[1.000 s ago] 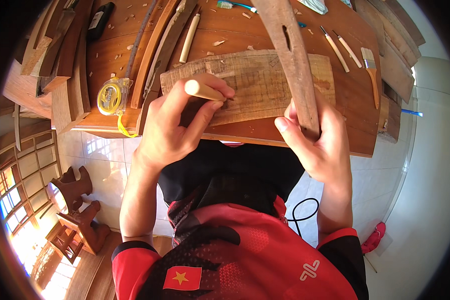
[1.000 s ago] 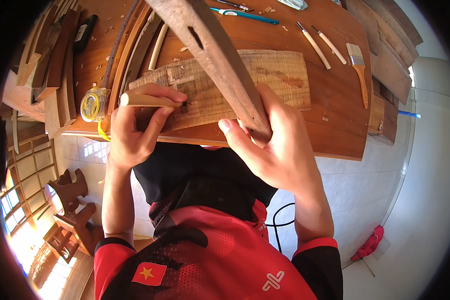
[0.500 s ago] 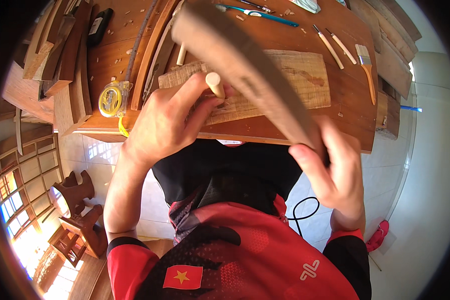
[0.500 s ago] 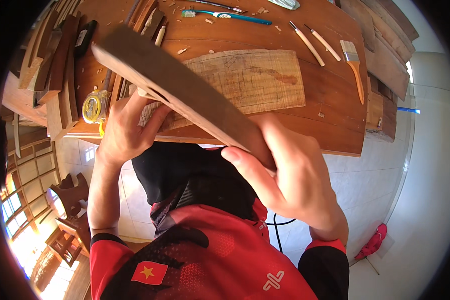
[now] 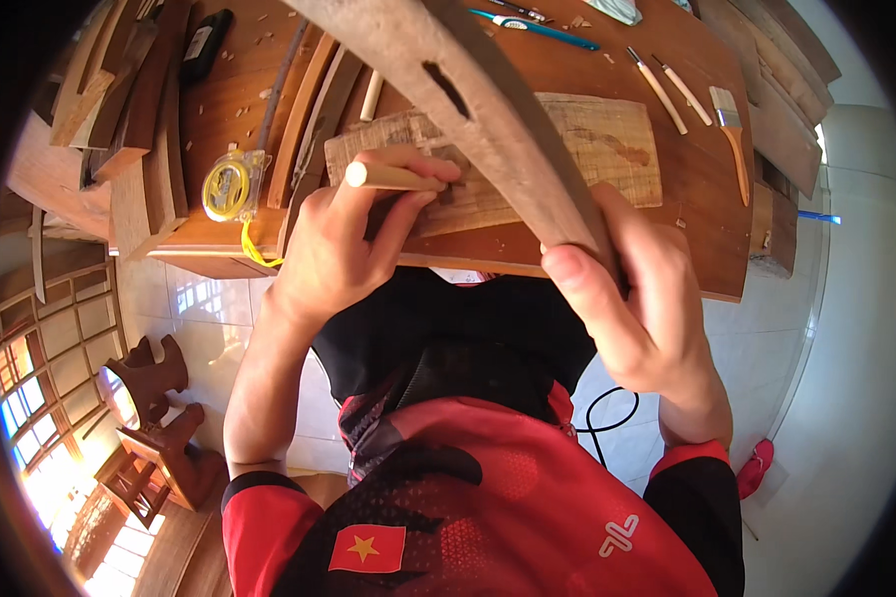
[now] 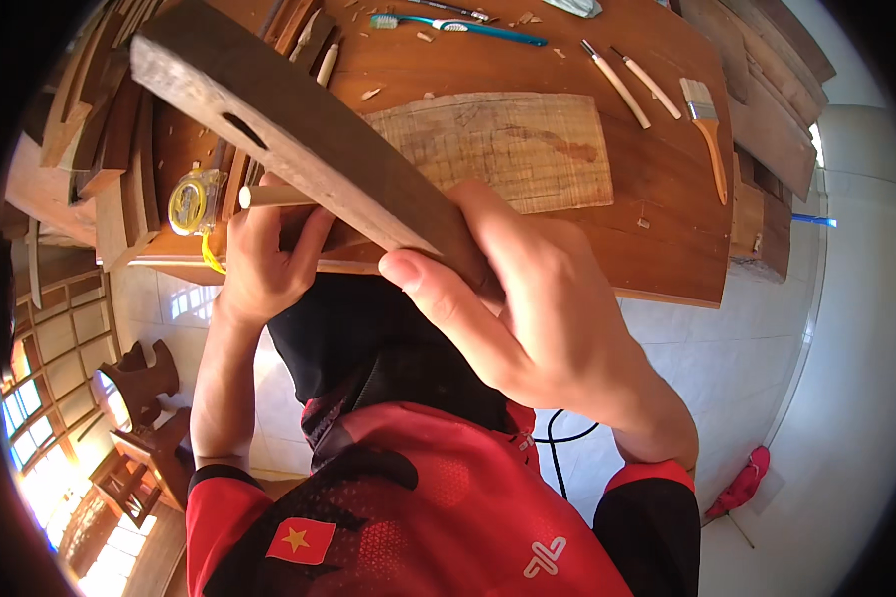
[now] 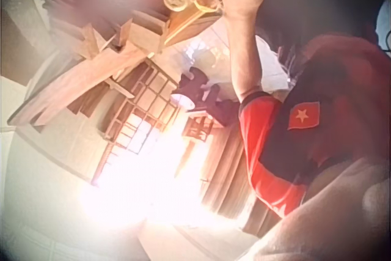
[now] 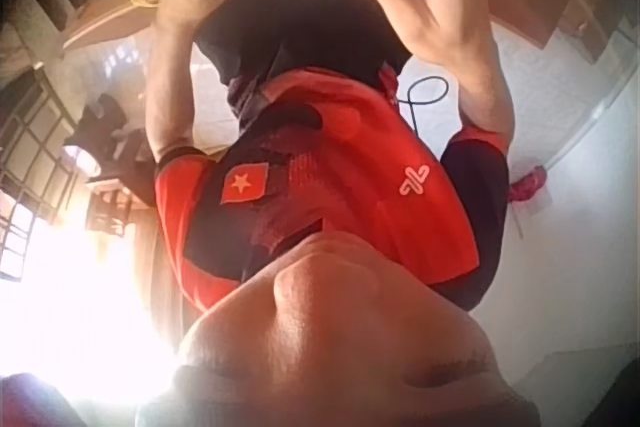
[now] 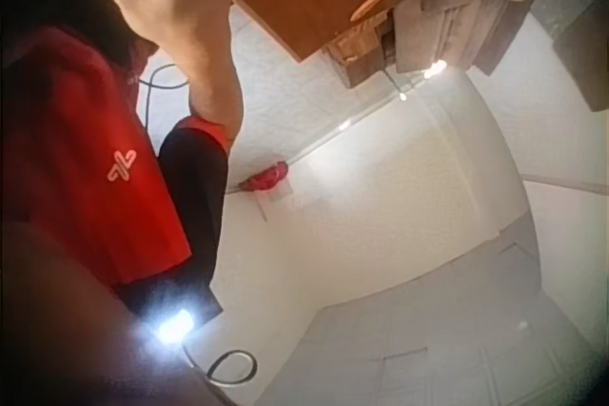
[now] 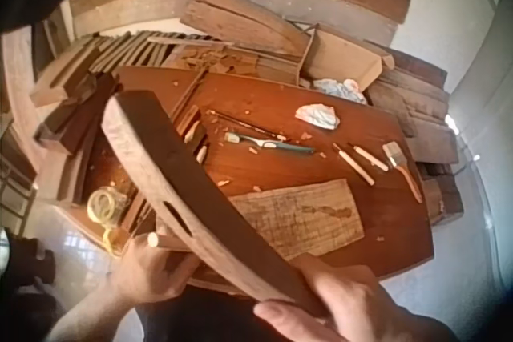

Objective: The person uses a wooden mallet to repeatedly strike a small cylindrical wooden dowel held against a wooden workbench. The person rotates the dowel and adjusts their grip to shape different sides of the object throughout the clip.

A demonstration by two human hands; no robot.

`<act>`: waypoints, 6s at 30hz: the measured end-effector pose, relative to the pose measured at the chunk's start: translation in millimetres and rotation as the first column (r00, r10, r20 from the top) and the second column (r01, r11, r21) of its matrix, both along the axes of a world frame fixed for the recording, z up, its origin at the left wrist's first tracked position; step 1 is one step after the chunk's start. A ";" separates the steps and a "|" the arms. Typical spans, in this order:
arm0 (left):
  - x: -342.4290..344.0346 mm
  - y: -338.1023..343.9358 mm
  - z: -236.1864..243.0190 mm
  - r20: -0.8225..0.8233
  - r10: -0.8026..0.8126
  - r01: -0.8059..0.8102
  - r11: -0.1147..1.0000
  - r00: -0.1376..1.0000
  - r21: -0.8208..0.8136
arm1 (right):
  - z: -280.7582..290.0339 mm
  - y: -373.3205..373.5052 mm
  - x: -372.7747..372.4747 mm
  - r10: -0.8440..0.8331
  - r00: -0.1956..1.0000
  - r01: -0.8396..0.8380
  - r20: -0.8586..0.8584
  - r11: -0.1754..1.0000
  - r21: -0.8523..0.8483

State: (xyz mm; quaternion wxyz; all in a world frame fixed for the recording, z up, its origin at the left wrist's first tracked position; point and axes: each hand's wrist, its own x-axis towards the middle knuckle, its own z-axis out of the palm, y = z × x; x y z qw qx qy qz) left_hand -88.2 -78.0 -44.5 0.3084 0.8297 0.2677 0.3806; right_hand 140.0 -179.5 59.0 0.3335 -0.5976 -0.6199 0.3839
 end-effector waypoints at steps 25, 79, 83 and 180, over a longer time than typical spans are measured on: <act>-19.2 -11.0 -37.2 -0.093 0.067 -0.056 0.992 0.993 0.113 | 24.6 7.2 10.8 0.164 0.946 -0.199 0.280 0.975 0.101; 16.9 35.2 27.9 -0.305 -0.210 0.219 0.976 0.929 -0.005 | 17.8 -30.1 43.0 -0.122 0.973 0.100 0.196 0.988 0.119; 12.6 31.4 29.7 -0.317 -0.155 0.217 0.961 0.936 0.170 | 0.9 -23.9 36.5 0.016 0.936 -0.043 0.352 0.997 0.069; 68.3 80.9 22.6 -0.049 -0.623 0.541 0.714 0.781 -0.444 | -57.4 8.3 33.1 -0.433 0.607 0.478 -0.667 0.869 -0.129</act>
